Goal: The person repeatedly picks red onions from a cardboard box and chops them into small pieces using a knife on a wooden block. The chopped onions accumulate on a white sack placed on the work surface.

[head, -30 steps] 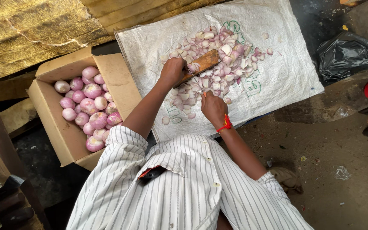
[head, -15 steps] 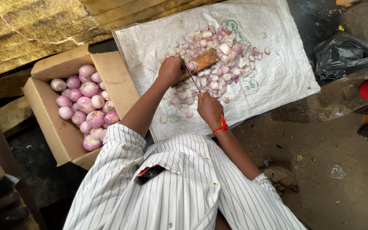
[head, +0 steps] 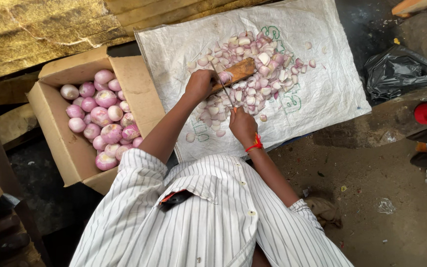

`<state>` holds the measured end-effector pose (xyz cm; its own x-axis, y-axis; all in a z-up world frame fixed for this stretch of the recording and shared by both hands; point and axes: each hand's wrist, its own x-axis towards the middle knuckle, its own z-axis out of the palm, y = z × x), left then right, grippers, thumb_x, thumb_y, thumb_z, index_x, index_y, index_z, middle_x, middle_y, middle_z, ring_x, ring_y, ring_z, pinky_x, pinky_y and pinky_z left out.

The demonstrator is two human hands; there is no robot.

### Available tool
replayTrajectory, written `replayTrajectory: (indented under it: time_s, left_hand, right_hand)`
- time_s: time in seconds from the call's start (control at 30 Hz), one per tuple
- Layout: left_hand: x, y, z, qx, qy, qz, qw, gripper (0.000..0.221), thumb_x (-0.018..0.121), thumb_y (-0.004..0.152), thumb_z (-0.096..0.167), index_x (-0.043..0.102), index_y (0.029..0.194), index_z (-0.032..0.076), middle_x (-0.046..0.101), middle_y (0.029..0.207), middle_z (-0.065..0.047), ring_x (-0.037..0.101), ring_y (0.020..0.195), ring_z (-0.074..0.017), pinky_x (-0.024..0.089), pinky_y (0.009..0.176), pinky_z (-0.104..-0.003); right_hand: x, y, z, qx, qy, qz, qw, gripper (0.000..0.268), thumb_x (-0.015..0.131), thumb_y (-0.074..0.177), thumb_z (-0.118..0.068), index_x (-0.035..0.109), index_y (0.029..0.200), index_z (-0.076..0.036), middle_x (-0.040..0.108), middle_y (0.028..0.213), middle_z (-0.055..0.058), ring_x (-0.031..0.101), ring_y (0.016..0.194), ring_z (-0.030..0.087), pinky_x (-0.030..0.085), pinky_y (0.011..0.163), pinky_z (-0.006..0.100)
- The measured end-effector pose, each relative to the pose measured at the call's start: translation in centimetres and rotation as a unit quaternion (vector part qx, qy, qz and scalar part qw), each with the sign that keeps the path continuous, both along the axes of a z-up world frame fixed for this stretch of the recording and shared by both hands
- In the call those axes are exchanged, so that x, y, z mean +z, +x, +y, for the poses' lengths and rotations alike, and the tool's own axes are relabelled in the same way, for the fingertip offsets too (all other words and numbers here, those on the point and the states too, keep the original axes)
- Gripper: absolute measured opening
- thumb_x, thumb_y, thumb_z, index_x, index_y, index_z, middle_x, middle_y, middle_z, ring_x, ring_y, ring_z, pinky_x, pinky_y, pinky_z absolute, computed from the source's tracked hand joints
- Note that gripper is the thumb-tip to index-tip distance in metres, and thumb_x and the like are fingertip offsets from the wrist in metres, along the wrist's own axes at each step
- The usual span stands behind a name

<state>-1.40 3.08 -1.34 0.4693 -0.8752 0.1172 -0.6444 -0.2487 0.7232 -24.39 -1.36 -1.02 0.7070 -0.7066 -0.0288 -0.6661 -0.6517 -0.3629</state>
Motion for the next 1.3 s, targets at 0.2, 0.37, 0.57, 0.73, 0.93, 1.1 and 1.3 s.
replayTrajectory:
  time_s: [0.2,0.37,0.57,0.73,0.93,1.1,1.3]
  left_hand:
    - [3.2,-4.3,7.8,0.054,-0.055,0.172,0.982,0.020,0.071,0.085,0.008,0.075,0.105,0.007,0.077,0.102,-0.014,0.075,0.096,-0.0297,0.057,0.083,-0.042]
    - [9.2,-7.0,15.2,0.138,-0.056,0.097,0.984,0.015,0.077,0.089,0.012,0.079,0.103,0.008,0.073,0.099,-0.014,0.068,0.088,-0.0290,0.055,0.075,-0.040]
    - [16.1,-3.9,22.4,0.280,-0.070,-0.008,0.958,0.008,0.076,0.095,0.012,0.078,0.101,0.008,0.072,0.086,-0.010,0.062,0.072,-0.0248,0.051,0.068,-0.037]
    - [18.3,2.2,30.7,0.450,-0.038,-0.043,0.891,0.012,0.074,0.097,0.015,0.079,0.105,0.007,0.073,0.086,-0.014,0.067,0.067,-0.0260,0.052,0.066,-0.039]
    - [17.0,4.8,36.4,0.411,0.063,-0.044,0.908,0.016,0.071,0.096,0.015,0.078,0.108,0.007,0.076,0.101,-0.017,0.074,0.088,-0.0332,0.057,0.080,-0.043]
    - [13.7,5.3,33.8,0.305,0.095,-0.035,0.947,0.034,0.074,0.086,0.015,0.074,0.120,0.007,0.075,0.107,-0.020,0.072,0.094,-0.0376,0.055,0.083,-0.047]
    - [12.1,4.4,30.2,0.182,0.187,0.048,0.964,0.049,0.083,0.080,0.028,0.070,0.123,0.009,0.074,0.101,-0.018,0.071,0.095,-0.0339,0.055,0.083,-0.047]
  right_hand:
    - [2.8,-0.9,1.4,-0.008,0.015,-0.055,0.998,0.031,0.059,0.104,-0.030,0.060,0.094,0.000,0.067,0.067,0.026,0.068,0.063,0.049,0.051,0.051,0.056]
    - [1.1,-1.7,1.7,0.045,0.044,0.021,0.998,0.035,0.055,0.105,-0.033,0.060,0.092,-0.001,0.066,0.065,0.026,0.069,0.064,0.047,0.053,0.053,0.055]
    - [-5.3,-2.8,-2.9,0.050,-0.045,-0.015,0.998,0.033,0.046,0.110,-0.028,0.063,0.094,-0.005,0.068,0.071,0.024,0.068,0.066,0.046,0.053,0.057,0.056]
    - [-6.0,-5.0,-7.9,-0.047,-0.026,-0.009,0.999,0.035,0.050,0.111,-0.029,0.064,0.098,0.000,0.068,0.082,0.033,0.065,0.077,0.055,0.051,0.066,0.063]
    - [-3.0,-6.1,-8.2,-0.054,-0.037,-0.069,0.995,0.035,0.054,0.115,-0.026,0.063,0.097,0.003,0.069,0.082,0.029,0.067,0.077,0.052,0.051,0.067,0.060]
    - [-1.3,-4.6,-4.3,0.019,-0.017,-0.064,0.998,0.030,0.053,0.112,-0.023,0.064,0.101,0.003,0.067,0.077,0.029,0.067,0.072,0.051,0.051,0.063,0.057]
    - [1.4,-4.6,0.0,0.062,0.067,-0.030,0.995,0.033,0.054,0.111,-0.024,0.061,0.095,0.005,0.065,0.075,0.030,0.066,0.069,0.050,0.050,0.058,0.055]
